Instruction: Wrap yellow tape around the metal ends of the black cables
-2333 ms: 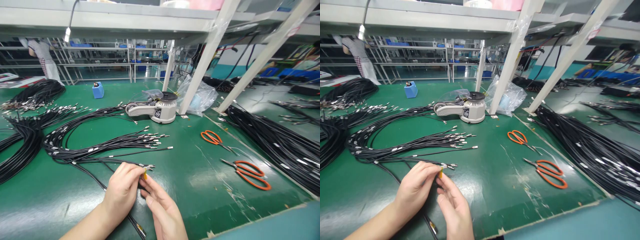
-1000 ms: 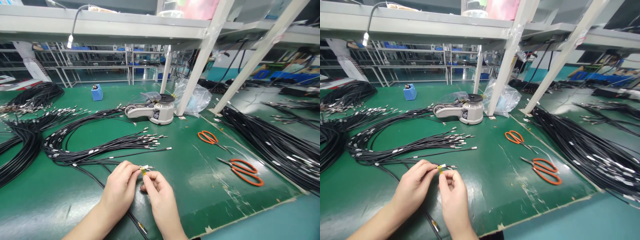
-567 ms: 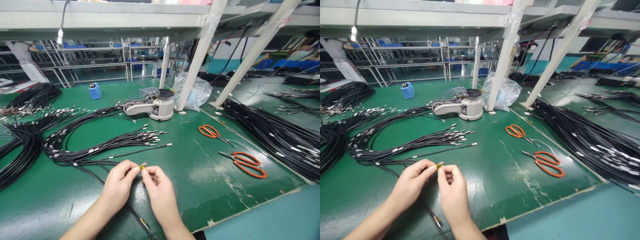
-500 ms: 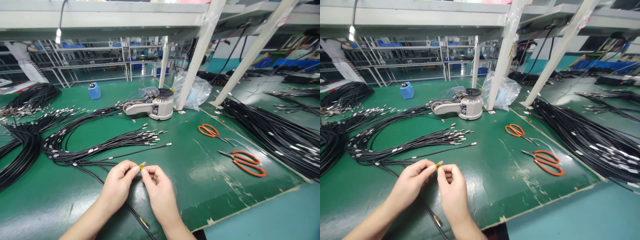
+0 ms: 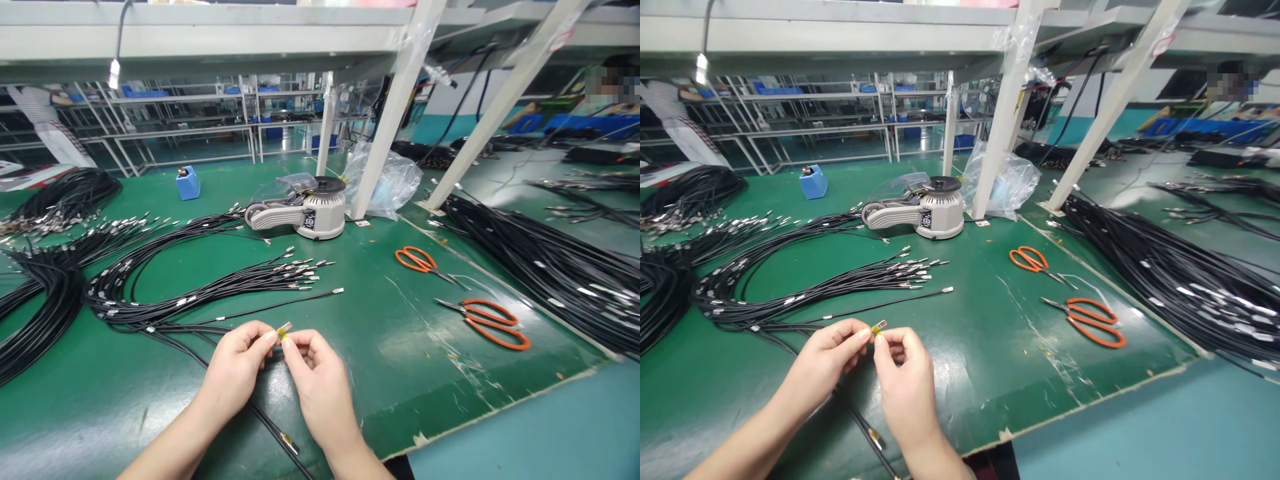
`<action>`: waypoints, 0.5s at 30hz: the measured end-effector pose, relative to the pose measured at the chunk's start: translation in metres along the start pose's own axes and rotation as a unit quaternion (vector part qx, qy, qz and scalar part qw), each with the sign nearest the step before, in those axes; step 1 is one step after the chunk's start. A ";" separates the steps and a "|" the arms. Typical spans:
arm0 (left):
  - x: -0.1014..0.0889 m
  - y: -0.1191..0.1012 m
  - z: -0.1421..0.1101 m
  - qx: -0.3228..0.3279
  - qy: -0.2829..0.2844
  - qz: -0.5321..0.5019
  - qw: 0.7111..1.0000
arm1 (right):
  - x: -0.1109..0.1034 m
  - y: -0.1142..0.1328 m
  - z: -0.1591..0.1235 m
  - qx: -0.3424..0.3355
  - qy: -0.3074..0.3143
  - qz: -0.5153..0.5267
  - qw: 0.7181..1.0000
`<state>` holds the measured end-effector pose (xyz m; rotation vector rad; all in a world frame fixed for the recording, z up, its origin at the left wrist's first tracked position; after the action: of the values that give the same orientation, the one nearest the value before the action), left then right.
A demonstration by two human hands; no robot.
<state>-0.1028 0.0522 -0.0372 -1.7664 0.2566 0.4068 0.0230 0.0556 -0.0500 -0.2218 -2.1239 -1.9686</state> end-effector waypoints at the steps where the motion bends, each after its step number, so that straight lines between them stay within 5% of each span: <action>1: 0.000 0.000 0.000 -0.001 0.000 -0.002 1.000 | 0.000 0.000 0.000 -0.002 -0.002 0.002 1.000; 15: 0.002 0.002 0.006 -0.005 0.112 -0.093 0.989 | 0.003 0.002 0.003 -0.031 0.008 0.001 0.999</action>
<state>-0.1021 0.0581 -0.0408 -1.8296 0.2461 0.0765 0.0202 0.0591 -0.0471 -0.2188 -2.0544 -2.0291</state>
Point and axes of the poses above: each hand's wrist, its own z-axis towards the middle knuckle, its own x-axis out of the palm, y = z × x, the point moved 7 cm from there along z, towards the middle knuckle, and after that the axes turned 11 degrees about z, right-handed, at the moved point
